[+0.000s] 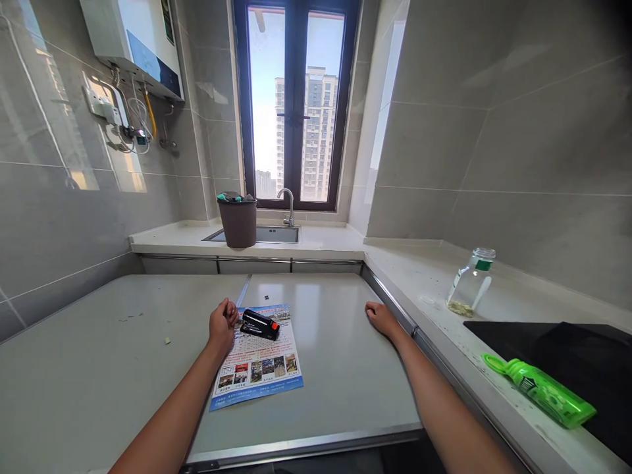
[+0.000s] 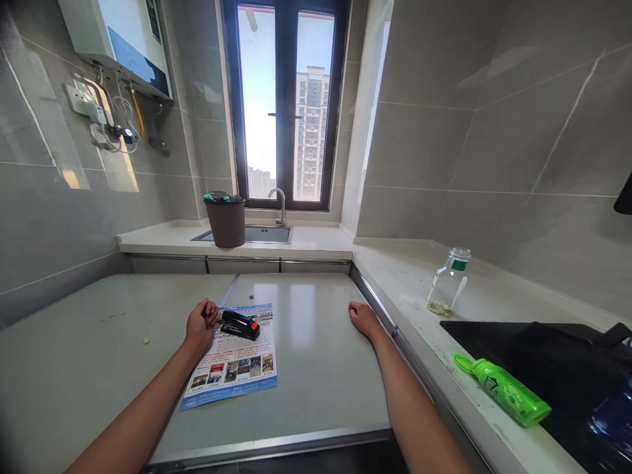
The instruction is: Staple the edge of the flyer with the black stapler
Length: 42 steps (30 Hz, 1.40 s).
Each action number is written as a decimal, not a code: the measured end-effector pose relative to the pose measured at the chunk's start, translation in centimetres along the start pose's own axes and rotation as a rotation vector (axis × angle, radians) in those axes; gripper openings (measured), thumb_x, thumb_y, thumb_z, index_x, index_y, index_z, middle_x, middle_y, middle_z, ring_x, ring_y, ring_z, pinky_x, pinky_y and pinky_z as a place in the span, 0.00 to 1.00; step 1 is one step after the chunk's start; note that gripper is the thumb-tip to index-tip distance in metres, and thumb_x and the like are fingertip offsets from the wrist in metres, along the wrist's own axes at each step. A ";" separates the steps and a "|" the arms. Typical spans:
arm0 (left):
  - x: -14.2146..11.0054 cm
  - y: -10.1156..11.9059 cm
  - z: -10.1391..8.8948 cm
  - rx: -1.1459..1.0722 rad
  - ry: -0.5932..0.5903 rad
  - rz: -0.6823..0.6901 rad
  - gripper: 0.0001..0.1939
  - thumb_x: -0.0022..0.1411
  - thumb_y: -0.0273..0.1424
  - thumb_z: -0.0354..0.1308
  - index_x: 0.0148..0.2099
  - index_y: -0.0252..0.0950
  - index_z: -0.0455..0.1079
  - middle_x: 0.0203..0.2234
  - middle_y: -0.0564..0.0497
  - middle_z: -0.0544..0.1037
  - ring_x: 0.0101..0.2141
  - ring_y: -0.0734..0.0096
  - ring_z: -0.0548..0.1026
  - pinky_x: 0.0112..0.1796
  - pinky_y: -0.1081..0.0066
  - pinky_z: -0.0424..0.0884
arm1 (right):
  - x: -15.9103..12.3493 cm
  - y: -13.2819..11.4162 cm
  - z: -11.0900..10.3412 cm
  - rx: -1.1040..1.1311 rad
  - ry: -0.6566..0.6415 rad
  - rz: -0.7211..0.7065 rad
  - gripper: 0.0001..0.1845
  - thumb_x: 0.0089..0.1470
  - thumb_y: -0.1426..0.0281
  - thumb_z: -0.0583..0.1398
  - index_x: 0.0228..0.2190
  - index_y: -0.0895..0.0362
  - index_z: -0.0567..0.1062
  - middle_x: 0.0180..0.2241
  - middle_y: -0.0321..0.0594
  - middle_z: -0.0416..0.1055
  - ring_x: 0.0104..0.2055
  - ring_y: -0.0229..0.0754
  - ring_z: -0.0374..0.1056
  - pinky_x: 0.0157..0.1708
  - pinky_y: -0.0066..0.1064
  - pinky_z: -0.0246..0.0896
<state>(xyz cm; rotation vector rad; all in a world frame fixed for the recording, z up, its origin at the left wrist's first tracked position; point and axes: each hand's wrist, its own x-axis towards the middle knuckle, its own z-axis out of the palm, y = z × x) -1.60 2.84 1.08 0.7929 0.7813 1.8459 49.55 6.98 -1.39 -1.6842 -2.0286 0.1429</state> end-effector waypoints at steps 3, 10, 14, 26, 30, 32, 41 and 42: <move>-0.2 0.0 0.0 -0.004 -0.011 0.001 0.21 0.64 0.35 0.58 0.22 0.37 0.56 0.16 0.59 0.57 0.15 0.81 0.52 0.17 0.77 0.54 | -0.1 -0.3 -0.1 -0.014 -0.014 0.019 0.15 0.58 0.76 0.51 0.30 0.57 0.77 0.30 0.38 0.75 0.34 0.40 0.68 0.35 0.28 0.51; -0.4 -0.2 0.2 0.009 -0.014 -0.003 0.21 0.64 0.34 0.58 0.21 0.36 0.57 0.17 0.58 0.57 0.15 0.81 0.51 0.17 0.76 0.52 | 0.1 -2.4 0.5 -0.088 0.012 0.133 0.14 0.61 0.74 0.52 0.30 0.56 0.77 0.34 0.44 0.77 0.35 0.42 0.68 0.32 0.31 0.44; -0.4 -0.4 0.1 0.056 -0.034 0.011 0.21 0.64 0.36 0.59 0.21 0.36 0.57 0.17 0.58 0.57 0.15 0.81 0.51 0.17 0.75 0.50 | 0.1 -5.5 2.0 -0.109 0.020 0.138 0.16 0.62 0.75 0.50 0.31 0.56 0.76 0.34 0.45 0.77 0.38 0.45 0.69 0.36 0.32 0.48; -0.7 -0.6 0.6 0.156 -0.050 0.005 0.22 0.62 0.39 0.59 0.21 0.37 0.57 0.17 0.58 0.55 0.16 0.80 0.51 0.18 0.74 0.50 | -0.4 -26.9 8.2 0.436 -0.205 -0.433 0.16 0.69 0.56 0.54 0.48 0.53 0.71 0.42 0.39 0.75 0.42 0.41 0.68 0.40 0.30 0.57; -0.9 -0.5 0.9 0.211 -0.030 -0.001 0.22 0.61 0.40 0.59 0.21 0.37 0.57 0.17 0.58 0.57 0.17 0.79 0.52 0.19 0.74 0.50 | -0.3 -29.6 9.8 0.225 -0.243 -0.433 0.14 0.60 0.56 0.63 0.39 0.54 0.74 0.40 0.39 0.75 0.38 0.42 0.67 0.34 0.29 0.51; -0.9 -0.6 1.0 0.219 -0.024 -0.006 0.22 0.61 0.41 0.59 0.21 0.38 0.57 0.18 0.57 0.58 0.17 0.79 0.53 0.19 0.74 0.50 | -0.2 -29.8 10.0 0.197 -0.232 -0.432 0.13 0.58 0.58 0.64 0.39 0.54 0.74 0.39 0.39 0.76 0.37 0.41 0.67 0.32 0.29 0.48; -1.0 -0.7 1.1 0.279 -0.098 0.003 0.23 0.62 0.41 0.59 0.20 0.37 0.59 0.18 0.56 0.59 0.19 0.78 0.53 0.21 0.73 0.51 | -0.8 -25.6 8.1 0.206 -0.205 -0.427 0.12 0.58 0.61 0.64 0.37 0.55 0.74 0.37 0.39 0.75 0.35 0.40 0.65 0.33 0.28 0.49; -1.0 -0.7 1.1 0.305 -0.118 -0.002 0.23 0.62 0.42 0.59 0.20 0.37 0.59 0.17 0.56 0.59 0.19 0.78 0.53 0.21 0.73 0.51 | -0.9 -24.6 7.6 0.218 -0.202 -0.426 0.11 0.58 0.61 0.64 0.37 0.55 0.74 0.37 0.39 0.75 0.36 0.40 0.66 0.33 0.28 0.50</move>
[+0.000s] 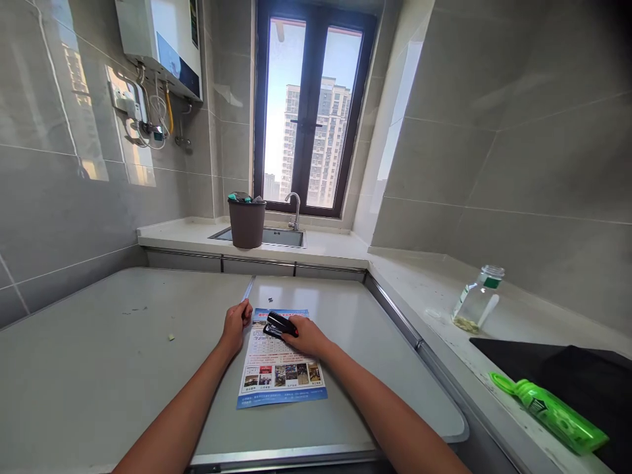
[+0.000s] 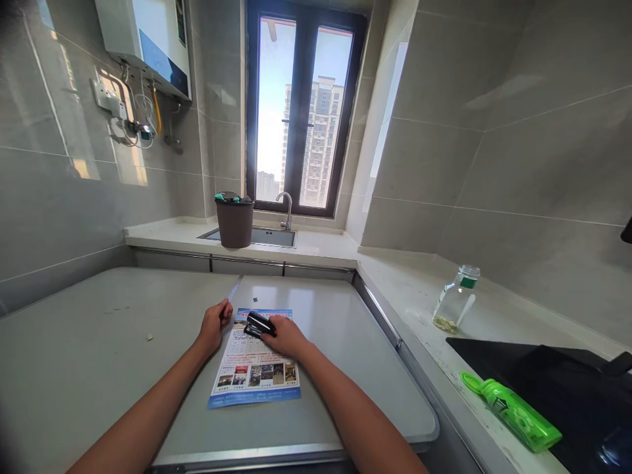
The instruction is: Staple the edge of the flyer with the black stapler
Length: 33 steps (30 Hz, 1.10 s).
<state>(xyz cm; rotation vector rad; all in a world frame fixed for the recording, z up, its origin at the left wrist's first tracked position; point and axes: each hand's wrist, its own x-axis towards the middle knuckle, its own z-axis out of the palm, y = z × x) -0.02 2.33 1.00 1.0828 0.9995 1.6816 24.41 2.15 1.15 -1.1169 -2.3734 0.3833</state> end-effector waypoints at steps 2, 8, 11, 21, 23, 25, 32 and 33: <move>0.0 -0.1 0.0 0.060 -0.038 -0.006 0.24 0.63 0.44 0.58 0.20 0.37 0.59 0.17 0.57 0.58 0.18 0.78 0.53 0.21 0.73 0.49 | -1.3 1.6 -1.4 0.025 0.017 0.005 0.10 0.58 0.62 0.64 0.39 0.56 0.75 0.38 0.39 0.75 0.36 0.40 0.66 0.34 0.27 0.52; 0.0 -0.6 0.6 0.289 -0.141 0.023 0.28 0.61 0.49 0.58 0.17 0.38 0.58 0.14 0.57 0.55 0.18 0.75 0.53 0.22 0.73 0.48 | -4.5 6.0 -4.7 0.062 0.065 0.084 0.10 0.59 0.63 0.63 0.38 0.57 0.75 0.36 0.37 0.74 0.36 0.40 0.66 0.36 0.28 0.54; -0.4 -0.7 1.2 0.441 -0.190 0.126 0.27 0.57 0.47 0.61 0.15 0.38 0.59 0.13 0.55 0.60 0.19 0.73 0.56 0.24 0.73 0.51 | -5.3 6.9 -5.2 0.092 0.107 0.106 0.10 0.60 0.62 0.62 0.37 0.56 0.75 0.37 0.37 0.73 0.37 0.41 0.66 0.37 0.28 0.55; -2.0 -0.9 2.8 0.817 -0.494 0.308 0.21 0.65 0.42 0.59 0.22 0.38 0.68 0.24 0.51 0.72 0.28 0.65 0.68 0.34 0.68 0.62 | -5.3 6.8 -5.2 0.183 0.109 0.108 0.11 0.58 0.62 0.64 0.39 0.56 0.78 0.38 0.37 0.75 0.38 0.41 0.67 0.38 0.28 0.58; -2.1 -0.9 3.0 0.904 -0.537 0.339 0.15 0.65 0.41 0.59 0.30 0.38 0.73 0.31 0.49 0.75 0.35 0.62 0.71 0.39 0.66 0.65 | -5.3 6.6 -5.2 0.194 0.105 0.106 0.12 0.58 0.62 0.64 0.40 0.56 0.78 0.38 0.38 0.75 0.38 0.42 0.67 0.38 0.29 0.58; -2.3 -0.9 3.1 0.965 -0.584 0.365 0.11 0.64 0.41 0.61 0.40 0.39 0.76 0.39 0.46 0.77 0.42 0.58 0.73 0.44 0.62 0.68 | -5.3 6.3 -5.1 0.204 0.103 0.094 0.11 0.58 0.63 0.64 0.40 0.56 0.79 0.39 0.38 0.76 0.39 0.42 0.68 0.39 0.29 0.58; -2.3 -1.8 3.0 1.078 -0.770 0.429 0.19 0.66 0.39 0.61 0.58 0.44 0.75 0.59 0.44 0.76 0.59 0.51 0.69 0.60 0.52 0.62 | -5.5 5.8 -5.3 0.171 0.102 0.037 0.10 0.50 0.66 0.69 0.35 0.56 0.79 0.36 0.36 0.75 0.37 0.42 0.68 0.38 0.29 0.57; -2.3 -1.8 3.0 1.070 -0.779 0.417 0.20 0.66 0.39 0.61 0.59 0.44 0.74 0.60 0.44 0.75 0.60 0.51 0.69 0.61 0.52 0.61 | -5.5 5.8 -5.3 0.167 0.110 0.035 0.09 0.50 0.67 0.69 0.34 0.56 0.79 0.36 0.36 0.75 0.37 0.41 0.67 0.38 0.29 0.57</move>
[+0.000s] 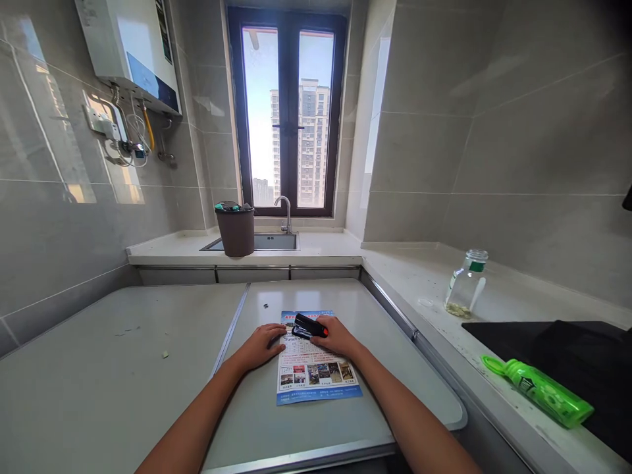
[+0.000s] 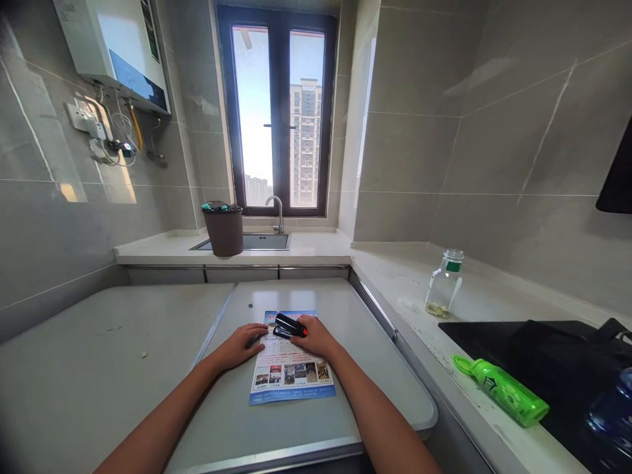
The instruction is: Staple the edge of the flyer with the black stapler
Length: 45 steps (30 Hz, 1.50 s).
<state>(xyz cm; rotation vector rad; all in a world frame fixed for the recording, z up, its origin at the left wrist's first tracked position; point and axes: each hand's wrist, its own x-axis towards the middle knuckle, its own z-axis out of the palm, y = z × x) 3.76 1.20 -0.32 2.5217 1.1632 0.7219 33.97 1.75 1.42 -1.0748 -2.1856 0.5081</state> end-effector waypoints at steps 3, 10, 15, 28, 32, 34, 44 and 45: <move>-0.1 0.0 -0.2 -0.036 -0.015 0.013 0.20 0.65 0.39 0.61 0.58 0.43 0.75 0.58 0.44 0.76 0.58 0.52 0.71 0.60 0.53 0.62 | 0.1 0.0 0.1 0.019 -0.008 -0.030 0.08 0.50 0.68 0.69 0.33 0.56 0.80 0.36 0.36 0.74 0.38 0.42 0.68 0.39 0.29 0.58; -0.5 0.9 -0.6 -0.046 -0.011 0.023 0.22 0.61 0.42 0.65 0.56 0.44 0.76 0.53 0.43 0.75 0.53 0.52 0.73 0.56 0.56 0.66 | 0.4 0.2 0.9 0.035 -0.029 -0.088 0.09 0.48 0.67 0.71 0.34 0.55 0.81 0.37 0.36 0.75 0.41 0.43 0.69 0.43 0.31 0.59; -0.5 1.2 -0.3 -0.071 -0.035 0.016 0.22 0.61 0.41 0.66 0.57 0.43 0.75 0.51 0.43 0.74 0.51 0.54 0.73 0.54 0.59 0.69 | 0.3 0.2 1.0 0.051 -0.044 -0.062 0.10 0.49 0.66 0.71 0.35 0.55 0.80 0.36 0.37 0.75 0.40 0.43 0.69 0.41 0.31 0.60; -0.2 2.1 -0.7 -0.068 0.000 -0.008 0.10 0.64 0.35 0.61 0.46 0.42 0.78 0.46 0.47 0.79 0.48 0.56 0.75 0.50 0.61 0.68 | -0.1 2.2 -1.7 0.141 0.066 -0.003 0.25 0.62 0.54 0.57 0.24 0.58 0.81 0.19 0.34 0.66 0.24 0.35 0.55 0.27 0.29 0.46; -0.2 2.0 -0.7 -0.066 -0.003 -0.003 0.10 0.63 0.35 0.61 0.47 0.43 0.78 0.46 0.47 0.79 0.48 0.57 0.75 0.50 0.62 0.68 | -0.3 2.2 -2.0 0.140 0.077 0.007 0.25 0.60 0.58 0.58 0.16 0.58 0.72 0.17 0.30 0.50 0.23 0.32 0.45 0.26 0.30 0.38; -0.1 1.9 -0.6 -0.065 -0.002 0.000 0.10 0.63 0.35 0.62 0.47 0.43 0.78 0.46 0.47 0.79 0.48 0.57 0.75 0.50 0.62 0.69 | -0.3 2.2 -2.2 0.134 0.071 0.003 0.26 0.59 0.60 0.58 0.13 0.58 0.64 0.18 0.30 0.45 0.24 0.32 0.42 0.26 0.30 0.35; -0.1 1.8 -0.3 -0.060 0.003 -0.005 0.10 0.63 0.35 0.62 0.46 0.42 0.78 0.45 0.47 0.79 0.47 0.58 0.75 0.50 0.62 0.69 | 0.0 3.0 -1.5 0.175 0.076 0.018 0.22 0.53 0.66 0.56 0.16 0.55 0.51 0.20 0.30 0.41 0.25 0.32 0.40 0.27 0.30 0.34; -0.1 1.8 -0.4 -0.060 0.001 -0.009 0.10 0.63 0.35 0.62 0.46 0.42 0.78 0.45 0.47 0.79 0.47 0.58 0.75 0.50 0.62 0.69 | 0.1 3.1 -1.3 0.182 0.081 0.023 0.20 0.52 0.67 0.56 0.16 0.55 0.51 0.20 0.30 0.42 0.25 0.32 0.40 0.27 0.30 0.35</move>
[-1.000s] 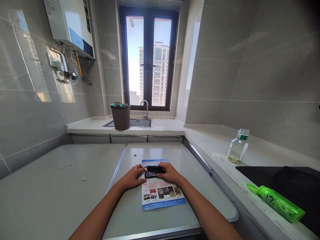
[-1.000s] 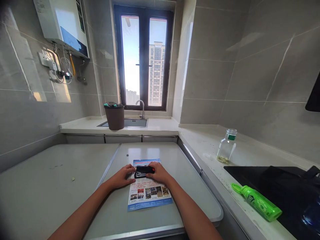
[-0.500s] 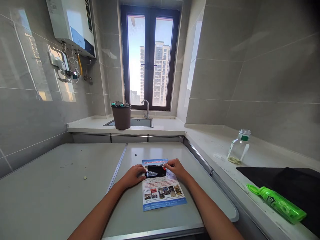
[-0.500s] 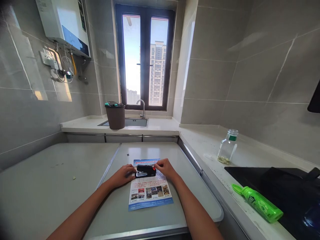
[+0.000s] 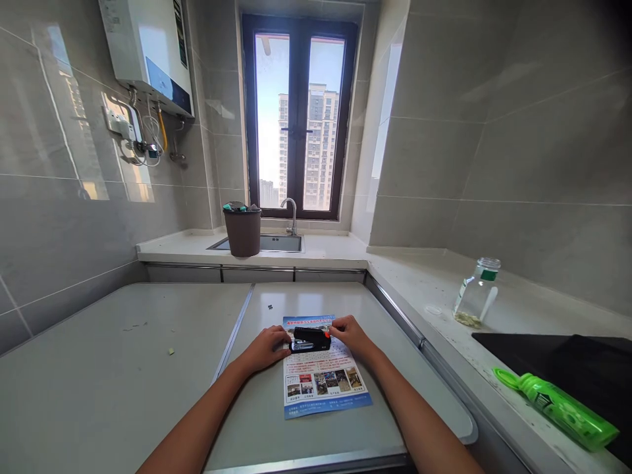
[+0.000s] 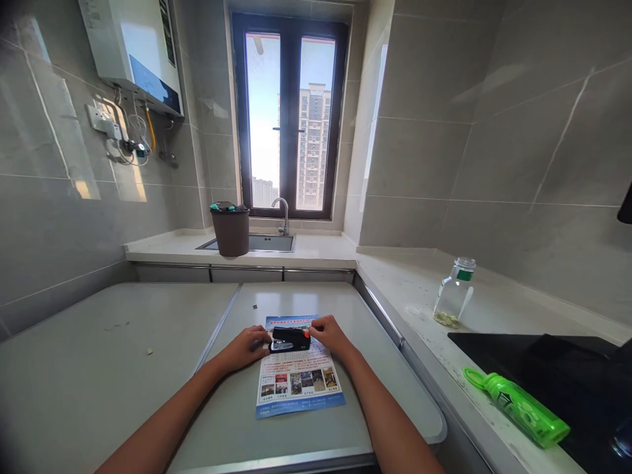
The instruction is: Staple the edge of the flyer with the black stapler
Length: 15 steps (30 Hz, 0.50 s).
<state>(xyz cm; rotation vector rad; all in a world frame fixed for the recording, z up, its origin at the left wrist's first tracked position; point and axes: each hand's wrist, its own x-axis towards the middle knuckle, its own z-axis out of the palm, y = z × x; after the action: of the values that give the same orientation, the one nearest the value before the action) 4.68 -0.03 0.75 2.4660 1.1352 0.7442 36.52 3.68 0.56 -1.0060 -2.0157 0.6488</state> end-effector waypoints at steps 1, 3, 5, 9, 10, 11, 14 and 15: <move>0.0 0.1 -0.1 0.000 -0.003 -0.005 0.10 0.63 0.35 0.62 0.46 0.42 0.78 0.45 0.47 0.79 0.47 0.58 0.75 0.50 0.62 0.69 | 0.0 0.1 0.2 0.008 0.008 0.003 0.20 0.51 0.67 0.56 0.16 0.55 0.51 0.20 0.30 0.42 0.25 0.32 0.40 0.27 0.30 0.35; 0.0 0.2 -0.2 0.004 -0.011 -0.016 0.10 0.62 0.34 0.62 0.46 0.41 0.78 0.45 0.47 0.79 0.47 0.59 0.75 0.50 0.63 0.68 | 0.1 0.4 0.6 0.022 0.031 0.001 0.19 0.50 0.68 0.55 0.17 0.55 0.50 0.21 0.29 0.41 0.25 0.32 0.39 0.27 0.30 0.34; 0.1 0.3 -0.2 0.005 -0.015 -0.023 0.10 0.62 0.34 0.62 0.46 0.41 0.79 0.45 0.47 0.79 0.47 0.59 0.74 0.50 0.63 0.68 | 0.2 0.7 0.8 0.028 0.045 -0.008 0.19 0.49 0.69 0.55 0.17 0.54 0.50 0.21 0.29 0.40 0.25 0.32 0.38 0.27 0.30 0.34; 0.1 0.2 -0.1 0.001 -0.012 -0.026 0.10 0.62 0.34 0.63 0.46 0.41 0.79 0.45 0.47 0.79 0.48 0.59 0.74 0.51 0.64 0.67 | 0.2 0.8 1.0 0.012 0.050 -0.034 0.19 0.48 0.69 0.56 0.17 0.54 0.49 0.21 0.29 0.40 0.26 0.32 0.38 0.27 0.29 0.34; 0.1 0.1 -0.1 -0.002 -0.012 -0.027 0.10 0.62 0.34 0.63 0.46 0.41 0.79 0.45 0.47 0.79 0.48 0.59 0.74 0.51 0.64 0.67 | 0.2 0.8 1.1 0.007 0.053 -0.038 0.19 0.48 0.70 0.56 0.17 0.54 0.49 0.21 0.29 0.40 0.26 0.32 0.39 0.27 0.29 0.34; 0.1 0.1 -0.1 -0.006 -0.013 -0.028 0.10 0.62 0.34 0.63 0.46 0.41 0.79 0.45 0.48 0.79 0.48 0.59 0.74 0.51 0.64 0.67 | 0.3 0.7 1.2 0.002 0.056 -0.043 0.19 0.48 0.70 0.56 0.18 0.54 0.49 0.21 0.29 0.40 0.26 0.32 0.39 0.27 0.29 0.34; 0.1 0.0 0.0 -0.013 -0.009 -0.029 0.10 0.62 0.34 0.63 0.46 0.41 0.79 0.46 0.48 0.79 0.48 0.59 0.74 0.50 0.64 0.67 | 0.3 0.5 1.4 -0.025 0.061 -0.066 0.18 0.47 0.71 0.56 0.18 0.54 0.49 0.20 0.28 0.41 0.25 0.32 0.40 0.27 0.28 0.35; 0.1 0.0 0.0 -0.010 -0.008 -0.027 0.10 0.62 0.34 0.63 0.46 0.41 0.79 0.45 0.48 0.79 0.47 0.59 0.74 0.50 0.65 0.67 | 0.4 0.5 1.4 -0.040 0.061 -0.075 0.18 0.47 0.72 0.55 0.18 0.54 0.49 0.20 0.28 0.41 0.25 0.32 0.40 0.27 0.28 0.36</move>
<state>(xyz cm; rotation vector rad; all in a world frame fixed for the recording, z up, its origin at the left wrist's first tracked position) 4.74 0.05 0.78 2.4383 1.1561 0.7304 35.40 4.12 -0.45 -0.9571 -2.0098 0.5330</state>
